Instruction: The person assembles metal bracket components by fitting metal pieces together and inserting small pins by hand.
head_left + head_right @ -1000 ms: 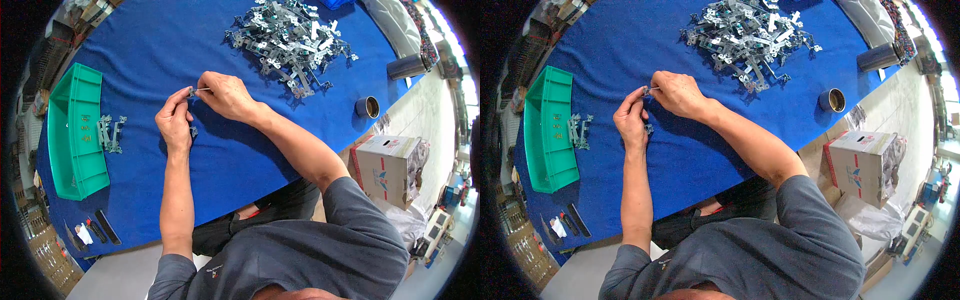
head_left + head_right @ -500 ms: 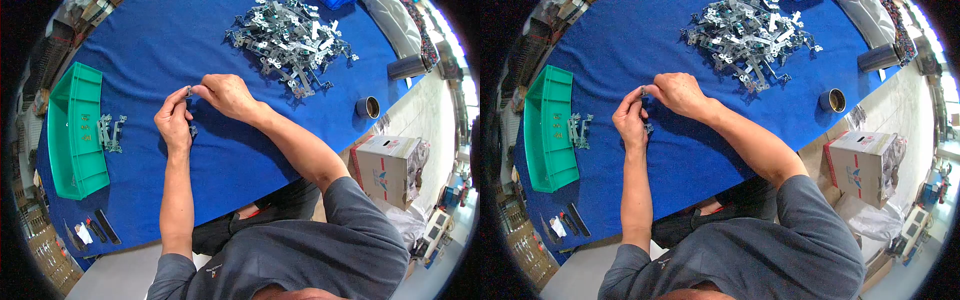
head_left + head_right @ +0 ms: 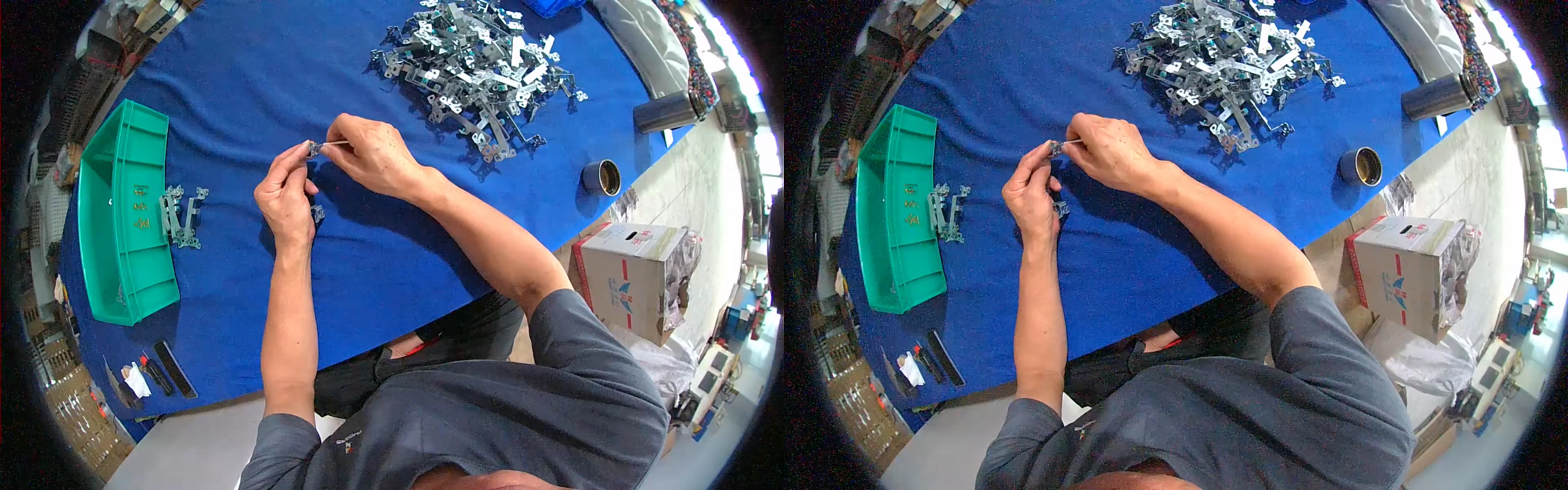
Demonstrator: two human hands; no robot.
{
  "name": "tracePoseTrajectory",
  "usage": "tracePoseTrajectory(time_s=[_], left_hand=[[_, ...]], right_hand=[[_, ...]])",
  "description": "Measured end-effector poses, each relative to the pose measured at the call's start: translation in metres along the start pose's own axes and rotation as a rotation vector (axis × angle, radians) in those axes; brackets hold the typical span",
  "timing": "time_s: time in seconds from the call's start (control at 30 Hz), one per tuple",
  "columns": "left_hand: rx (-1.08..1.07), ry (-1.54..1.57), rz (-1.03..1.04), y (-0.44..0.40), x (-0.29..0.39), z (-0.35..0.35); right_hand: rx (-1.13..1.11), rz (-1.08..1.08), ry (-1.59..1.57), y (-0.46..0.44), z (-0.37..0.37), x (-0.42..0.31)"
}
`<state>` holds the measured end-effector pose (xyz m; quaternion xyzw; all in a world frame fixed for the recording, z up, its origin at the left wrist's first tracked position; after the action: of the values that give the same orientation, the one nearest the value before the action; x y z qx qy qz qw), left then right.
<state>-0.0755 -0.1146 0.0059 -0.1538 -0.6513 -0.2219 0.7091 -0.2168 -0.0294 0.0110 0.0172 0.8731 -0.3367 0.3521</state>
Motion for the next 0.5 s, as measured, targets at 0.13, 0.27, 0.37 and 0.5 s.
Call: tracePoseTrajectory(time_s=[0.13, 0.27, 0.37, 0.5], left_hand=[[-0.008, -0.001, -0.011, 0.0001, -0.0002, -0.0016], [0.004, 0.001, -0.005, -0.0004, -0.0004, 0.0], [0.005, 0.008, -0.001, -0.001, -0.0033, -0.0016], [-0.001, 0.02, 0.004, -0.0012, -0.0035, -0.0026]], right_hand=[[0.003, 0.006, -0.027, -0.001, -0.0023, -0.0017], [-0.129, 0.031, 0.094, -0.0003, -0.0025, 0.0024], [0.004, 0.027, -0.039, -0.0011, -0.0019, -0.0013], [-0.06, 0.021, 0.026, -0.0009, -0.003, 0.0027]])
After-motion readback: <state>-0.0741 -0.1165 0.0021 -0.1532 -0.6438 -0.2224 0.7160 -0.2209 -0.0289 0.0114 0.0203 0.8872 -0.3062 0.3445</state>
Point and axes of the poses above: each hand's wrist, its own y-axis away from the middle knuckle, its own z-axis out of the palm, x = y × z, the point moved 1 cm from there along -y, towards the middle knuckle, and after that the axes turned 10 degrees about -z, right-handed, at the moved point
